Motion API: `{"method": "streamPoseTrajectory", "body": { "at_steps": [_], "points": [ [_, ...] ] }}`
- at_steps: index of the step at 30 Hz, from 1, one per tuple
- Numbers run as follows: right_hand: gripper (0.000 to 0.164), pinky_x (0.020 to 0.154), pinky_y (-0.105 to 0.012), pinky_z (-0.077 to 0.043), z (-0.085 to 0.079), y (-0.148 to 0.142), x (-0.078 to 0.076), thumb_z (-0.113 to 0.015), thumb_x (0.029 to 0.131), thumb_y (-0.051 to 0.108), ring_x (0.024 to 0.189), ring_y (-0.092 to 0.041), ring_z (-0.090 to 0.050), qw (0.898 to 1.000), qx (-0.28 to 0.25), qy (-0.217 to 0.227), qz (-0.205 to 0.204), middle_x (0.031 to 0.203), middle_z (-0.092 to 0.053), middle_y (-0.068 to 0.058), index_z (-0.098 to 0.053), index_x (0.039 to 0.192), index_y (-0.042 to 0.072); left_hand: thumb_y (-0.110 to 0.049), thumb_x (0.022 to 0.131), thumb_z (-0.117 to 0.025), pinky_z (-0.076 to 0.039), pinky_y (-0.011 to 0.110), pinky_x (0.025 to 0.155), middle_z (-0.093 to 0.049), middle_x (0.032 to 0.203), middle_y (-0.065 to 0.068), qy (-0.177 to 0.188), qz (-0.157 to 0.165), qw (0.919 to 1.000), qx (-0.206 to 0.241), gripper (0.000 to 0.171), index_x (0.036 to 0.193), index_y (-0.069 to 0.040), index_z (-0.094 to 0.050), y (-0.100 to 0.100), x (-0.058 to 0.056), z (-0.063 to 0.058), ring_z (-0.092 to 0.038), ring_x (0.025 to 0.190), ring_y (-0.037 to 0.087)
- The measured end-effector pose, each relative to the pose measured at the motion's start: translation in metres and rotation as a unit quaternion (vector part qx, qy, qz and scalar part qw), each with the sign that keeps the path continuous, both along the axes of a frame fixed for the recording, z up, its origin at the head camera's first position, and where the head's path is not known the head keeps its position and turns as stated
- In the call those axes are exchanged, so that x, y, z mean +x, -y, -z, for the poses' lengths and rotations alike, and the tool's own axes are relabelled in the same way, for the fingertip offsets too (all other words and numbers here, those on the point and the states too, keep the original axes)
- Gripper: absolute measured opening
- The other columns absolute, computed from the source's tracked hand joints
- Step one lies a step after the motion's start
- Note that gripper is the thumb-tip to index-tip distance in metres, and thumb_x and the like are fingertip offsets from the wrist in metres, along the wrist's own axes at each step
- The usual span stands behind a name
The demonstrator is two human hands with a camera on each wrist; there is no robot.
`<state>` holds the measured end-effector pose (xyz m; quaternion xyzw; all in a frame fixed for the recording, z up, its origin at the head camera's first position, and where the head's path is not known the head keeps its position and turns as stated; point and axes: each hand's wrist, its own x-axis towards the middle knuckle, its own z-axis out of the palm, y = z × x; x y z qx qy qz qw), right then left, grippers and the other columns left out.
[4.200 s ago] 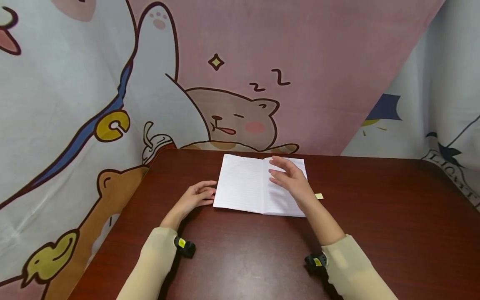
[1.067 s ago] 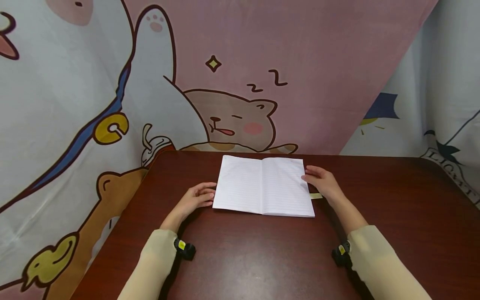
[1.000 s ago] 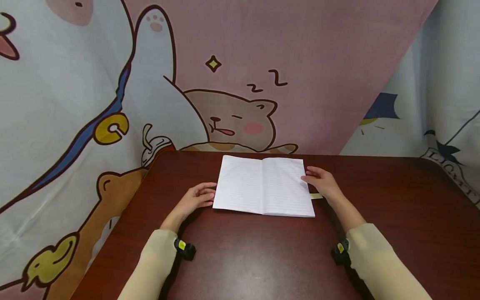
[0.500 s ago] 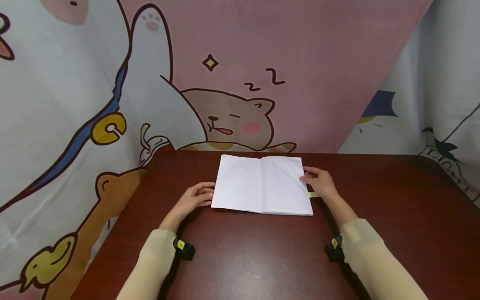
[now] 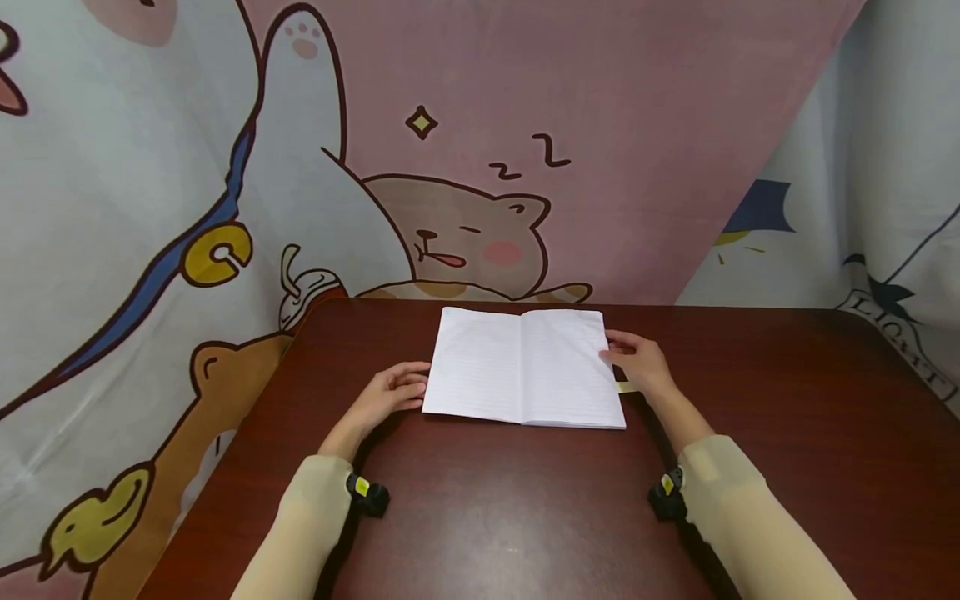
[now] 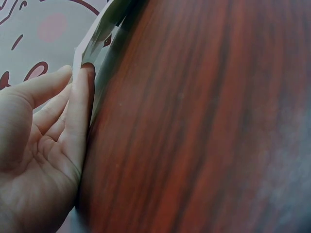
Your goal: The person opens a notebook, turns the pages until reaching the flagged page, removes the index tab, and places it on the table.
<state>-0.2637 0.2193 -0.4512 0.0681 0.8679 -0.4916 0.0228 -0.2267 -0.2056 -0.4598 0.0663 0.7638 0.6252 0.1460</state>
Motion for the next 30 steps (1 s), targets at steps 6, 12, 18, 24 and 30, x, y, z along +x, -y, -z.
{"method": "streamPoseTrajectory", "body": {
  "at_steps": [6, 12, 18, 24, 30],
  "points": [
    [0.047, 0.092, -0.029, -0.043, 0.002, 0.001, 0.0, -0.063, 0.098, 0.025, 0.121, -0.029, -0.051, 0.999, -0.048, 0.0, 0.025, 0.136, -0.056, -0.021, -0.055, 0.141, 0.007, -0.01, 0.1, -0.059, -0.059, 0.023, 0.08, -0.062, 0.122, 0.018, 0.001, -0.002, 1.0, 0.002, 0.044, 0.142, -0.001, -0.05, 0.0, -0.001, -0.001, -0.066, 0.094, 0.009],
    [0.046, 0.092, -0.026, -0.041, 0.001, 0.004, -0.002, -0.066, 0.097, 0.026, 0.12, -0.025, -0.05, 0.996, -0.078, 0.007, 0.051, 0.131, -0.059, -0.015, -0.059, 0.139, 0.01, -0.011, 0.1, -0.058, -0.058, 0.023, 0.081, -0.061, 0.124, 0.02, -0.001, 0.001, 1.0, 0.001, 0.045, 0.143, 0.0, -0.049, 0.001, -0.001, 0.001, -0.066, 0.095, 0.01],
    [0.045, 0.081, -0.021, -0.042, -0.001, 0.011, -0.002, -0.068, 0.096, 0.026, 0.111, -0.022, -0.051, 0.994, -0.081, -0.004, 0.068, 0.125, -0.06, -0.015, -0.06, 0.135, 0.005, -0.01, 0.101, -0.057, -0.058, 0.022, 0.081, -0.058, 0.128, 0.027, -0.006, 0.006, 1.0, -0.002, 0.045, 0.144, 0.001, -0.047, 0.001, 0.0, 0.002, -0.066, 0.095, 0.009],
    [0.042, 0.086, -0.028, -0.039, -0.001, 0.013, -0.003, -0.068, 0.095, 0.027, 0.113, -0.025, -0.048, 0.992, -0.083, -0.004, 0.098, 0.133, -0.056, -0.019, -0.062, 0.124, -0.002, -0.01, 0.101, -0.057, -0.058, 0.021, 0.081, -0.057, 0.129, 0.029, -0.01, 0.012, 0.9999, -0.001, 0.046, 0.144, 0.003, -0.047, -0.001, 0.001, 0.001, -0.066, 0.096, 0.01],
    [0.04, 0.089, -0.03, -0.04, 0.0, 0.014, -0.005, -0.067, 0.095, 0.028, 0.113, -0.026, -0.049, 0.992, -0.074, -0.006, 0.103, 0.131, -0.058, -0.019, -0.064, 0.122, -0.002, -0.01, 0.101, -0.057, -0.058, 0.021, 0.08, -0.058, 0.128, 0.028, -0.009, 0.005, 0.9999, -0.001, 0.045, 0.143, 0.002, -0.047, 0.0, 0.002, -0.002, -0.065, 0.097, 0.01]
  ]
}}
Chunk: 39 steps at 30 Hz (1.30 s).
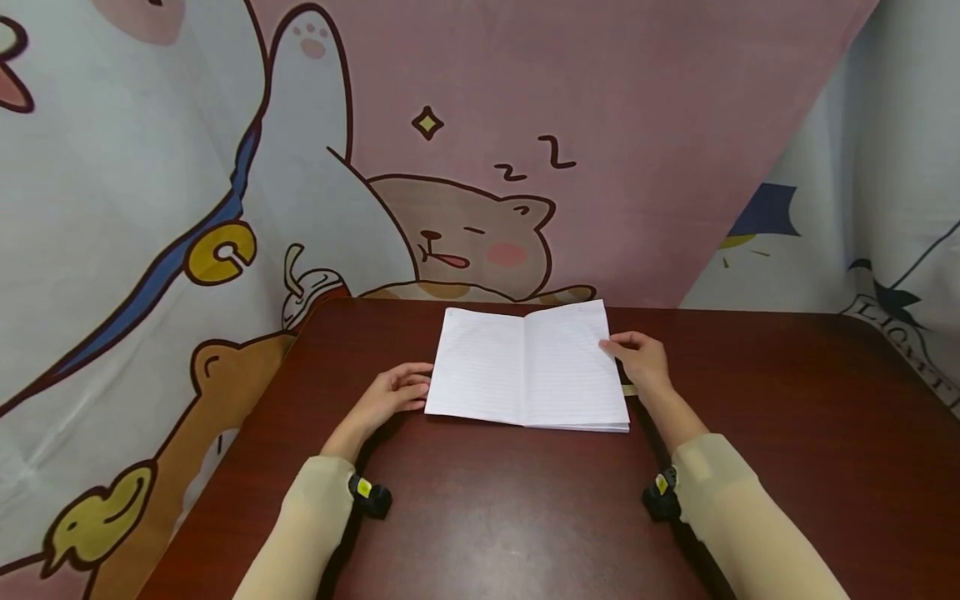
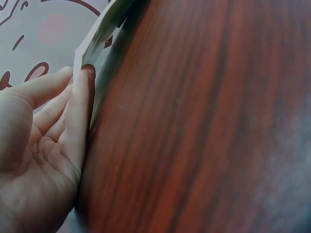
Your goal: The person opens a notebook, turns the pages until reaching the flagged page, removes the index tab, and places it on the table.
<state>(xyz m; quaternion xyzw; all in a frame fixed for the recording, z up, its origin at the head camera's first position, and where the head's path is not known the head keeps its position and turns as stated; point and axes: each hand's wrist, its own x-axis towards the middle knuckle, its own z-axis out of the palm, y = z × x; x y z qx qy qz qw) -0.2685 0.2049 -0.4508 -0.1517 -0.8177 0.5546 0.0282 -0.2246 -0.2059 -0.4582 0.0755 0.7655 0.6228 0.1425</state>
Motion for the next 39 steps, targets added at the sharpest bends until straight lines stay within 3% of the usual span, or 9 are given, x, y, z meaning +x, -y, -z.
{"method": "streamPoseTrajectory", "body": {
  "at_steps": [6, 10, 13, 18, 22, 26, 31, 34, 39],
  "points": [
    [0.038, 0.083, -0.026, -0.042, 0.0, 0.0009, -0.0002, -0.068, 0.094, 0.029, 0.109, -0.024, -0.051, 0.999, 0.032, -0.008, 0.01, 0.13, -0.062, -0.018, -0.068, 0.12, 0.0, -0.009, 0.101, -0.056, -0.058, 0.022, 0.081, -0.058, 0.127, 0.028, -0.001, 0.003, 1.0, 0.001, 0.045, 0.144, 0.002, -0.047, 0.0, 0.0003, -0.0002, -0.066, 0.095, 0.01],
    [0.031, 0.072, -0.021, -0.042, -0.0005, 0.0033, -0.0005, -0.072, 0.092, 0.025, 0.093, -0.016, -0.054, 0.998, 0.055, -0.037, 0.019, 0.108, -0.068, -0.012, -0.071, 0.113, 0.003, -0.008, 0.101, -0.056, -0.058, 0.022, 0.081, -0.057, 0.128, 0.029, 0.0, 0.001, 1.0, 0.001, 0.045, 0.144, 0.002, -0.047, -0.0002, 0.0006, -0.0013, -0.066, 0.095, 0.01],
    [0.024, 0.064, -0.018, -0.041, -0.0018, 0.0052, 0.0001, -0.074, 0.091, 0.022, 0.079, -0.009, -0.051, 0.996, 0.064, -0.055, 0.023, 0.086, -0.063, 0.0, -0.069, 0.107, 0.005, -0.009, 0.101, -0.056, -0.058, 0.022, 0.081, -0.057, 0.128, 0.029, 0.0, -0.001, 1.0, 0.001, 0.045, 0.144, 0.002, -0.047, -0.0002, 0.0002, -0.0007, -0.066, 0.095, 0.01],
    [0.018, 0.062, -0.019, -0.039, -0.0037, 0.0059, 0.0006, -0.074, 0.089, 0.019, 0.071, -0.005, -0.048, 0.994, 0.075, -0.072, 0.027, 0.076, -0.055, 0.01, -0.07, 0.102, 0.006, -0.01, 0.101, -0.057, -0.058, 0.022, 0.081, -0.058, 0.129, 0.029, -0.002, -0.001, 1.0, -0.002, 0.045, 0.144, 0.002, -0.047, 0.0001, -0.001, 0.0014, -0.066, 0.096, 0.011],
    [0.017, 0.062, -0.019, -0.038, -0.0033, 0.0059, 0.0006, -0.073, 0.09, 0.018, 0.071, -0.007, -0.048, 0.993, 0.09, -0.078, 0.019, 0.077, -0.057, 0.005, -0.073, 0.102, 0.007, -0.01, 0.101, -0.056, -0.058, 0.022, 0.081, -0.057, 0.129, 0.029, 0.001, -0.002, 1.0, -0.003, 0.045, 0.144, 0.002, -0.047, 0.0, -0.0012, 0.0016, -0.066, 0.097, 0.011],
    [0.017, 0.064, -0.019, -0.038, -0.0016, 0.0058, 0.0012, -0.073, 0.09, 0.017, 0.077, -0.012, -0.052, 0.989, 0.114, -0.098, 0.008, 0.087, -0.066, -0.008, -0.075, 0.102, 0.006, -0.009, 0.101, -0.056, -0.058, 0.022, 0.081, -0.057, 0.13, 0.029, 0.003, -0.002, 1.0, 0.0, 0.045, 0.144, 0.002, -0.047, 0.0001, -0.0016, 0.0019, -0.066, 0.096, 0.01],
    [0.018, 0.082, -0.024, -0.042, -0.0014, 0.0068, 0.0021, -0.07, 0.092, 0.015, 0.106, -0.027, -0.063, 0.982, 0.123, -0.137, -0.032, 0.113, -0.073, -0.017, -0.076, 0.107, 0.005, -0.009, 0.101, -0.057, -0.058, 0.022, 0.081, -0.057, 0.129, 0.029, -0.001, -0.001, 1.0, -0.001, 0.045, 0.143, 0.003, -0.047, 0.0008, -0.0017, 0.0017, -0.066, 0.096, 0.01],
    [0.019, 0.092, -0.029, -0.043, -0.0022, 0.008, 0.0021, -0.069, 0.093, 0.012, 0.118, -0.031, -0.062, 0.979, 0.116, -0.154, -0.068, 0.117, -0.072, -0.017, -0.075, 0.11, 0.004, -0.009, 0.101, -0.057, -0.058, 0.022, 0.081, -0.058, 0.129, 0.029, -0.001, 0.0, 1.0, 0.0, 0.045, 0.143, 0.002, -0.047, 0.0006, -0.0016, 0.0016, -0.066, 0.096, 0.01],
    [0.019, 0.087, -0.019, -0.043, -0.0024, 0.0079, 0.0033, -0.07, 0.093, 0.012, 0.108, -0.018, -0.065, 0.975, 0.1, -0.159, -0.115, 0.115, -0.073, -0.017, -0.076, 0.11, 0.004, -0.009, 0.101, -0.056, -0.058, 0.022, 0.081, -0.059, 0.128, 0.026, 0.0, -0.002, 1.0, 0.0, 0.044, 0.143, 0.002, -0.048, 0.0001, -0.0022, 0.0028, -0.066, 0.096, 0.009]
  ]
}}
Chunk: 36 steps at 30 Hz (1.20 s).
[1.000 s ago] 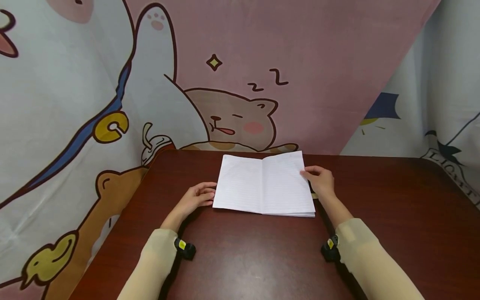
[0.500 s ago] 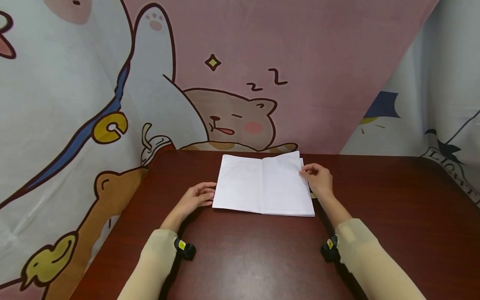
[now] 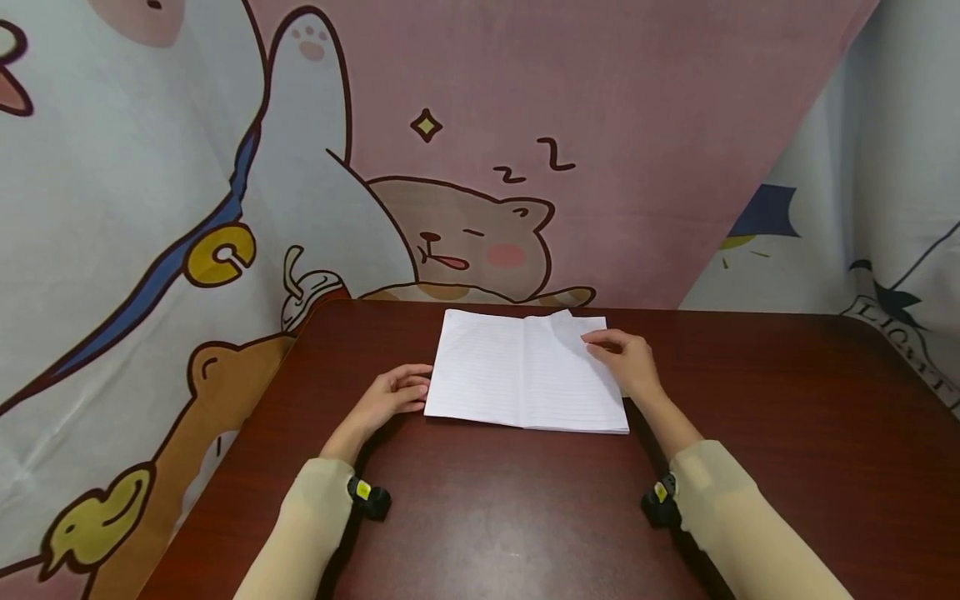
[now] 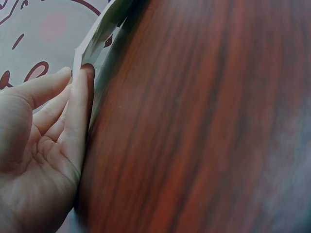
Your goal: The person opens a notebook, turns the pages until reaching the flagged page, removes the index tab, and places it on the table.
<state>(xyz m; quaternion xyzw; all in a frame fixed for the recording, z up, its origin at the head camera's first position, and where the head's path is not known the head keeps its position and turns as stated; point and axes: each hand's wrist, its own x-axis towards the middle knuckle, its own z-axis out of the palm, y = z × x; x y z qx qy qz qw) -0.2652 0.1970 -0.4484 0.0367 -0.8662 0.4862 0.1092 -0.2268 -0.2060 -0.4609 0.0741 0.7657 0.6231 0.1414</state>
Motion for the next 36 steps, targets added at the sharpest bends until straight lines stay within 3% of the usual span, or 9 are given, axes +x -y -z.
{"method": "streamPoseTrajectory", "body": {
  "at_steps": [4, 7, 11, 17, 25, 32, 36],
  "points": [
    [0.022, 0.078, -0.009, -0.044, 0.0038, -0.0023, -0.0004, -0.069, 0.094, 0.015, 0.094, 0.006, -0.059, 0.999, -0.018, 0.002, -0.045, 0.117, -0.071, -0.02, -0.075, 0.111, 0.002, -0.009, 0.101, -0.057, -0.058, 0.022, 0.081, -0.06, 0.126, 0.024, -0.001, -0.001, 1.0, -0.003, 0.044, 0.143, 0.001, -0.048, 0.0, -0.0001, 0.0002, -0.066, 0.095, 0.009],
    [0.027, 0.082, -0.008, -0.044, 0.0063, -0.0037, -0.0011, -0.068, 0.096, 0.02, 0.094, 0.014, -0.055, 0.997, -0.033, 0.003, -0.076, 0.12, -0.07, -0.021, -0.074, 0.114, 0.001, -0.009, 0.101, -0.056, -0.058, 0.023, 0.081, -0.06, 0.127, 0.025, -0.002, -0.001, 1.0, -0.003, 0.044, 0.143, 0.001, -0.048, -0.0001, 0.0003, 0.0002, -0.066, 0.095, 0.009],
    [0.031, 0.087, -0.009, -0.042, 0.0062, -0.0035, -0.0004, -0.066, 0.097, 0.025, 0.1, 0.014, -0.054, 0.994, -0.045, 0.01, -0.097, 0.122, -0.07, -0.019, -0.073, 0.116, 0.002, -0.01, 0.101, -0.056, -0.058, 0.022, 0.081, -0.06, 0.126, 0.024, -0.004, 0.0, 1.0, -0.002, 0.044, 0.143, 0.001, -0.048, -0.0001, 0.0004, 0.0009, -0.066, 0.096, 0.009],
    [0.03, 0.091, -0.008, -0.042, 0.0026, -0.0015, 0.0016, -0.062, 0.099, 0.021, 0.105, 0.009, -0.056, 0.989, -0.062, 0.016, -0.132, 0.124, -0.068, -0.02, -0.072, 0.119, 0.0, -0.009, 0.101, -0.057, -0.058, 0.022, 0.081, -0.061, 0.125, 0.021, -0.001, -0.003, 1.0, -0.002, 0.044, 0.143, 0.001, -0.048, -0.0001, 0.0, 0.0011, -0.066, 0.095, 0.008],
    [0.027, 0.094, -0.009, -0.041, 0.0037, -0.0011, 0.0019, -0.056, 0.1, 0.009, 0.123, -0.015, -0.055, 0.983, -0.059, 0.032, -0.172, 0.132, -0.064, -0.018, -0.071, 0.121, 0.002, -0.01, 0.101, -0.057, -0.058, 0.022, 0.081, -0.059, 0.128, 0.027, -0.003, 0.0, 1.0, -0.005, 0.044, 0.143, 0.001, -0.048, -0.0006, 0.0009, -0.001, -0.066, 0.096, 0.01],
    [0.027, 0.092, -0.008, -0.044, 0.0067, 0.0016, -0.0014, -0.061, 0.097, 0.007, 0.114, 0.001, -0.055, 0.98, -0.058, 0.035, -0.189, 0.133, -0.062, -0.02, -0.07, 0.122, 0.001, -0.009, 0.101, -0.057, -0.058, 0.023, 0.081, -0.059, 0.127, 0.026, -0.001, -0.006, 1.0, -0.006, 0.043, 0.143, -0.001, -0.049, -0.0013, 0.0009, -0.0013, -0.066, 0.097, 0.01],
    [0.028, 0.088, -0.009, -0.047, 0.0058, 0.0057, -0.0009, -0.064, 0.096, 0.008, 0.108, 0.001, -0.058, 0.979, -0.064, 0.035, -0.192, 0.131, -0.063, -0.021, -0.069, 0.122, -0.001, -0.01, 0.101, -0.058, -0.059, 0.024, 0.081, -0.061, 0.126, 0.024, -0.003, -0.005, 1.0, -0.006, 0.043, 0.142, -0.001, -0.05, -0.0013, 0.0005, -0.001, -0.066, 0.096, 0.01]
  ]
}}
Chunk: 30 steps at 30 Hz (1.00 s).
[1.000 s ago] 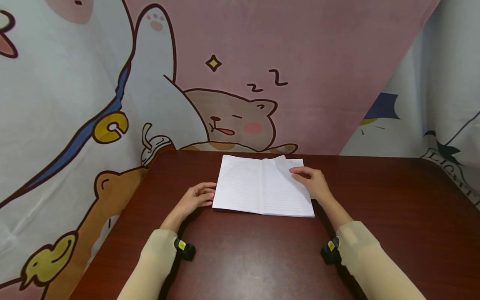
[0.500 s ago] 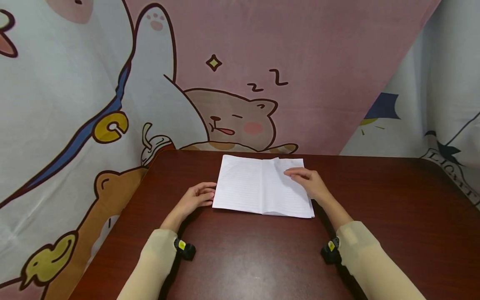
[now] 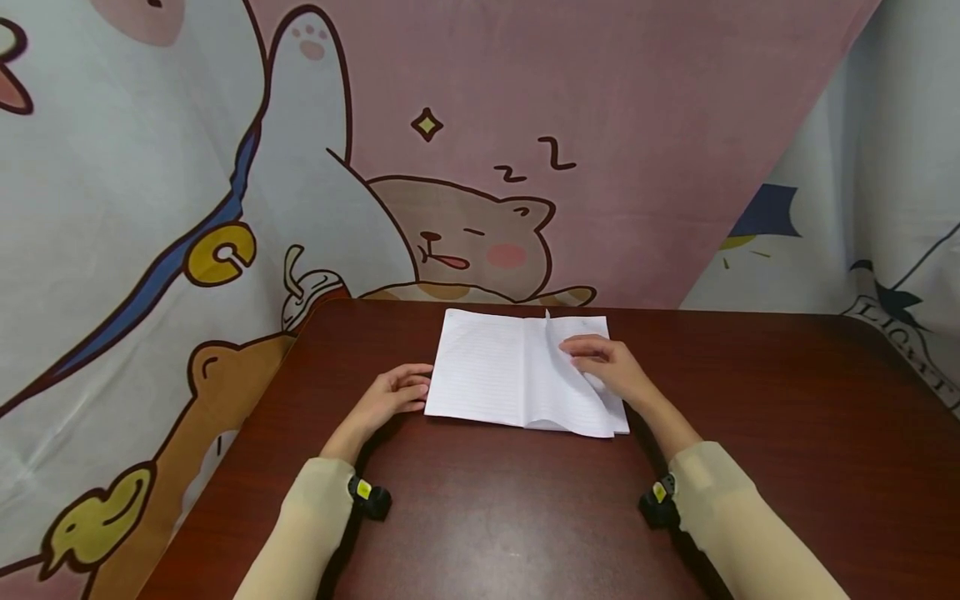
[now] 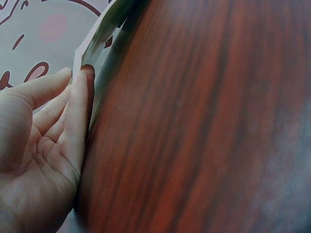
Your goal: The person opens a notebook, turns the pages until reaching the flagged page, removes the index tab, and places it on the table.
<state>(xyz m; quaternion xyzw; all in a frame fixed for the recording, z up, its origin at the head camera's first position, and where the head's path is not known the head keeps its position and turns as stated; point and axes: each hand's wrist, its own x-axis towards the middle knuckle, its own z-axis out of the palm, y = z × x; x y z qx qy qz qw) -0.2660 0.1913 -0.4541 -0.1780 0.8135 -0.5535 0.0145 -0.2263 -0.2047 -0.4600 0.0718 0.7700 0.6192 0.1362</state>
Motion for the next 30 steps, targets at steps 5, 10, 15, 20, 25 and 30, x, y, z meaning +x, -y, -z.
{"method": "streamPoseTrajectory", "body": {
  "at_steps": [5, 10, 15, 20, 25, 30],
  "points": [
    [0.024, 0.09, -0.009, -0.047, 0.002, 0.004, -0.001, -0.064, 0.096, 0.007, 0.111, -0.001, -0.059, 1.0, -0.007, -0.023, -0.007, 0.128, -0.064, -0.023, -0.07, 0.117, -0.003, -0.011, 0.101, -0.058, -0.058, 0.023, 0.081, -0.06, 0.126, 0.024, -0.005, 0.006, 1.0, 0.006, 0.044, 0.143, 0.001, -0.049, 0.001, -0.001, 0.002, -0.066, 0.095, 0.009],
    [0.021, 0.094, -0.008, -0.044, 0.004, 0.008, -0.002, -0.06, 0.095, -0.002, 0.12, -0.01, -0.058, 0.999, -0.014, -0.044, -0.021, 0.127, -0.065, -0.024, -0.072, 0.111, -0.005, -0.01, 0.101, -0.057, -0.058, 0.022, 0.08, -0.059, 0.127, 0.027, -0.003, 0.007, 1.0, 0.005, 0.044, 0.143, 0.001, -0.049, 0.001, -0.001, 0.002, -0.066, 0.095, 0.009],
    [0.024, 0.097, -0.008, -0.042, 0.003, 0.013, -0.001, -0.059, 0.094, -0.004, 0.128, -0.024, -0.055, 0.999, -0.017, -0.034, -0.032, 0.132, -0.062, -0.023, -0.071, 0.115, -0.004, -0.011, 0.101, -0.057, -0.058, 0.022, 0.081, -0.058, 0.128, 0.028, -0.006, 0.011, 0.9999, 0.005, 0.045, 0.143, 0.002, -0.048, 0.002, 0.0, 0.001, -0.066, 0.096, 0.009],
    [0.025, 0.099, -0.011, -0.045, 0.006, 0.017, -0.002, -0.062, 0.093, -0.004, 0.131, -0.036, -0.051, 0.998, -0.019, -0.038, -0.038, 0.136, -0.059, -0.025, -0.069, 0.117, -0.006, -0.011, 0.101, -0.057, -0.058, 0.022, 0.082, -0.058, 0.128, 0.028, -0.007, 0.013, 0.9999, 0.007, 0.045, 0.144, 0.002, -0.047, 0.001, -0.001, 0.002, -0.066, 0.096, 0.009],
    [0.027, 0.1, -0.017, -0.049, 0.007, 0.021, -0.003, -0.064, 0.093, -0.004, 0.131, -0.04, -0.051, 0.998, -0.011, -0.05, -0.039, 0.137, -0.057, -0.026, -0.069, 0.119, -0.007, -0.01, 0.102, -0.056, -0.058, 0.022, 0.081, -0.057, 0.129, 0.03, -0.005, 0.008, 1.0, 0.001, 0.045, 0.144, 0.002, -0.047, 0.001, 0.0, 0.0, -0.066, 0.097, 0.01],
    [0.027, 0.1, -0.03, -0.052, 0.005, 0.026, -0.002, -0.068, 0.091, 0.0, 0.124, -0.041, -0.057, 0.997, 0.01, -0.072, -0.026, 0.136, -0.059, -0.025, -0.069, 0.118, -0.006, -0.012, 0.101, -0.058, -0.058, 0.024, 0.082, -0.059, 0.127, 0.027, -0.013, 0.012, 0.9998, 0.003, 0.045, 0.143, 0.001, -0.048, 0.002, 0.001, 0.0, -0.066, 0.098, 0.012]
  ]
}}
